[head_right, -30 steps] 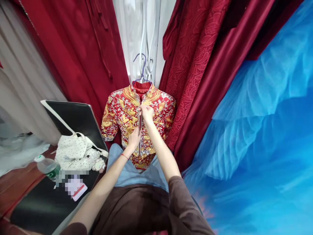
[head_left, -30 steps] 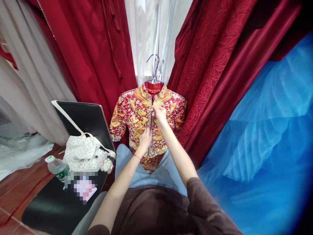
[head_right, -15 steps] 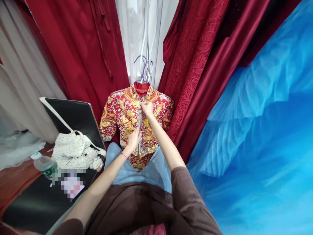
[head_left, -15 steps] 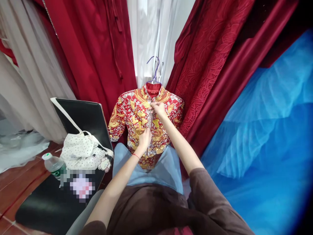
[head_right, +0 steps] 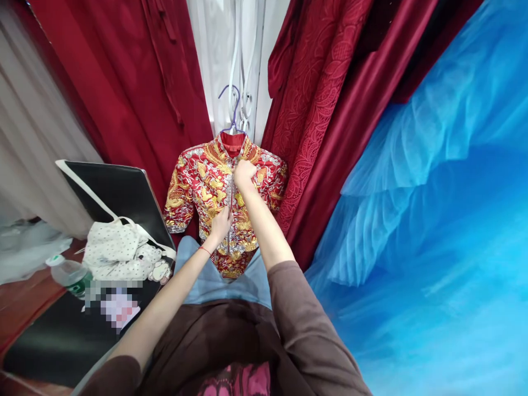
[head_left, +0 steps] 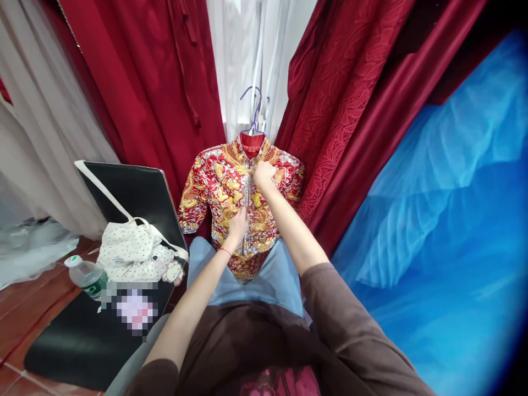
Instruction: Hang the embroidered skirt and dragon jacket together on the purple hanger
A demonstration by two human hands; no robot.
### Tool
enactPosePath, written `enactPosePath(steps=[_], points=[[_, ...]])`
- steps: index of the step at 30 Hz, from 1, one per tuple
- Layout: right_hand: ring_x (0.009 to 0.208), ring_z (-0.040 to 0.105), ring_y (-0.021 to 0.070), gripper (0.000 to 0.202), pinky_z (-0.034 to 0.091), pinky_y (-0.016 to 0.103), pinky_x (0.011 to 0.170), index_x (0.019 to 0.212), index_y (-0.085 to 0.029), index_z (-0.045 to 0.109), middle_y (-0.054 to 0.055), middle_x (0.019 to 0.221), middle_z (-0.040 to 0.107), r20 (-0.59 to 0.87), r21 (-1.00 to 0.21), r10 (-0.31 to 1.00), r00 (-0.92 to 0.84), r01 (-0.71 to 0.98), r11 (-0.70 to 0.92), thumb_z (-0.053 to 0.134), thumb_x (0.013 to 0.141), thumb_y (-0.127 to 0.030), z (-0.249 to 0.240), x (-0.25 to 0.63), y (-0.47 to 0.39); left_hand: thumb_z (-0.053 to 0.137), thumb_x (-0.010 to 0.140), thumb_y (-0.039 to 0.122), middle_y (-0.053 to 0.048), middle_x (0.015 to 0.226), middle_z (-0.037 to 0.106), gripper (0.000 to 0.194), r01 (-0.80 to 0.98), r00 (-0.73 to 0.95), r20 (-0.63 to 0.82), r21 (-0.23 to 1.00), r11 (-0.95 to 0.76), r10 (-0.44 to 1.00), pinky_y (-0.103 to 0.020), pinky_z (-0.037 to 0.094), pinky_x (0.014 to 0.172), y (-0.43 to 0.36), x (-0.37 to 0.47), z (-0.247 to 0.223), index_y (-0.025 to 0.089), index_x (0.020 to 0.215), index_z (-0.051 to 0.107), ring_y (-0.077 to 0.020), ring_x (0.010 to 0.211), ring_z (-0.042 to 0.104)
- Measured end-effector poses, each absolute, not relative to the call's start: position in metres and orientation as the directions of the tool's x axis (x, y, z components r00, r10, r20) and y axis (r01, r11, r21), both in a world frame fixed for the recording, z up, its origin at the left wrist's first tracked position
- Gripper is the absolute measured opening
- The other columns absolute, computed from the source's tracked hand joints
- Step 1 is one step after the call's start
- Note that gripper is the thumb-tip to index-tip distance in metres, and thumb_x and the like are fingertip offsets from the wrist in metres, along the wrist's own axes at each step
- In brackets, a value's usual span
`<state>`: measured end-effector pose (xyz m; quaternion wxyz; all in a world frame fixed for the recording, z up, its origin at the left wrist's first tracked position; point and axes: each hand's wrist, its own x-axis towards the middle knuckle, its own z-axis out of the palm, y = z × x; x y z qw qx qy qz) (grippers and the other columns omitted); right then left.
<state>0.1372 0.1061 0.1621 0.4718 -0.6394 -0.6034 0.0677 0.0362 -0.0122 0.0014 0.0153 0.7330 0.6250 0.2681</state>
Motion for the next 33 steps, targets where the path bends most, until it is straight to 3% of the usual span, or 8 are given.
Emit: enactPosePath(steps=[6, 9, 12, 15, 20, 24, 29, 33], points=[[0.090, 0.069, 0.0256, 0.032, 0.051, 0.035, 0.083, 0.066, -0.020, 0.062, 0.010, 0.076, 0.069, 0.591, -0.388, 0.806, -0.031, 0.865, 0.318, 0.077, 0.084, -0.042, 0.175, 0.179, 0.080, 0.040, 0.105, 0.037, -0.012, 0.101, 0.073, 0.030, 0.906, 0.104, 0.398, 0.339, -0.252, 0.911, -0.028, 0.046, 0.071, -0.004, 0.019, 0.001, 0.017, 0.113, 0.060, -0.0232, 0.086, 0.072], [0.092, 0.065, 0.0243, 0.022, 0.051, 0.037, 0.086, 0.082, -0.019, 0.066, 0.011, 0.092, 0.070, 0.687, -0.202, 0.709, -0.160, 0.895, 0.398, 0.058, 0.095, -0.036, 0.181, 0.219, 0.068, 0.046, 0.101, 0.042, -0.012, 0.098, 0.071, 0.030, 0.872, 0.155, 0.536, 0.321, -0.370, 0.830, -0.029, 0.048, 0.074, 0.011, 0.009, 0.030, 0.017, 0.110, 0.060, -0.0222, 0.085, 0.069], [0.108, 0.059, 0.0289, 0.023, 0.048, 0.045, 0.097, 0.104, -0.016, 0.064, 0.016, 0.112, 0.065, 0.772, -0.084, 0.612, -0.171, 0.927, 0.365, 0.050, 0.097, -0.033, 0.184, 0.246, 0.067, 0.046, 0.100, 0.038, -0.019, 0.119, 0.066, 0.033, 0.828, 0.149, 0.720, 0.284, -0.484, 0.678, -0.038, 0.049, 0.095, 0.036, 0.002, 0.084, 0.013, 0.118, 0.057, -0.0281, 0.111, 0.064], [0.118, 0.053, 0.0355, 0.039, 0.043, 0.057, 0.103, 0.119, -0.013, 0.058, 0.021, 0.123, 0.059, 0.792, -0.056, 0.591, -0.150, 0.947, 0.316, 0.050, 0.098, -0.044, 0.184, 0.252, 0.076, 0.049, 0.099, 0.039, -0.022, 0.142, 0.053, 0.045, 0.822, 0.062, 0.790, 0.306, -0.480, 0.610, -0.046, 0.037, 0.115, 0.067, 0.001, 0.139, 0.011, 0.133, 0.050, -0.0331, 0.137, 0.048], [0.123, 0.052, 0.0408, 0.059, 0.040, 0.065, 0.104, 0.129, -0.008, 0.054, 0.026, 0.129, 0.057, 0.782, -0.162, 0.621, -0.047, 0.948, 0.275, 0.053, 0.095, -0.056, 0.178, 0.222, 0.081, 0.063, 0.089, 0.062, -0.029, 0.154, 0.041, 0.083, 0.842, -0.017, 0.754, 0.366, -0.398, 0.657, -0.058, 0.020, 0.122, 0.110, -0.004, 0.184, 0.006, 0.145, 0.039, -0.0410, 0.151, 0.027], [0.124, 0.056, 0.0342, 0.036, 0.044, 0.054, 0.106, 0.118, -0.015, 0.064, 0.021, 0.128, 0.063, 0.797, -0.310, 0.604, 0.012, 0.867, 0.392, 0.053, 0.098, -0.043, 0.163, 0.189, 0.070, 0.049, 0.095, 0.069, -0.024, 0.129, 0.062, 0.070, 0.851, 0.118, 0.682, 0.305, -0.427, 0.722, -0.057, 0.028, 0.117, 0.125, -0.023, 0.191, 0.008, 0.128, 0.054, -0.0385, 0.136, 0.050], [0.065, 0.066, 0.0158, 0.036, 0.055, 0.030, 0.070, 0.076, -0.017, 0.068, 0.004, 0.072, 0.070, 0.481, -0.842, 0.859, 0.175, 0.367, 0.396, 0.062, 0.093, -0.048, 0.144, 0.159, 0.076, 0.037, 0.100, 0.069, -0.018, 0.110, 0.069, 0.062, 0.892, 0.089, 0.695, 0.263, -0.367, 0.713, -0.051, 0.036, 0.112, 0.120, -0.034, 0.193, 0.012, 0.113, 0.059, -0.0342, 0.120, 0.061], [0.048, 0.061, 0.0090, 0.027, 0.051, 0.022, 0.054, 0.071, -0.016, 0.069, 0.000, 0.066, 0.070, 0.334, -0.942, 0.935, 0.121, 0.006, 0.336, 0.078, 0.082, -0.039, 0.142, 0.145, 0.083, 0.033, 0.101, 0.068, -0.016, 0.108, 0.070, 0.062, 0.906, 0.066, 0.727, 0.244, -0.347, 0.683, -0.049, 0.036, 0.112, 0.108, -0.025, 0.191, 0.013, 0.114, 0.058, -0.0338, 0.121, 0.061]])
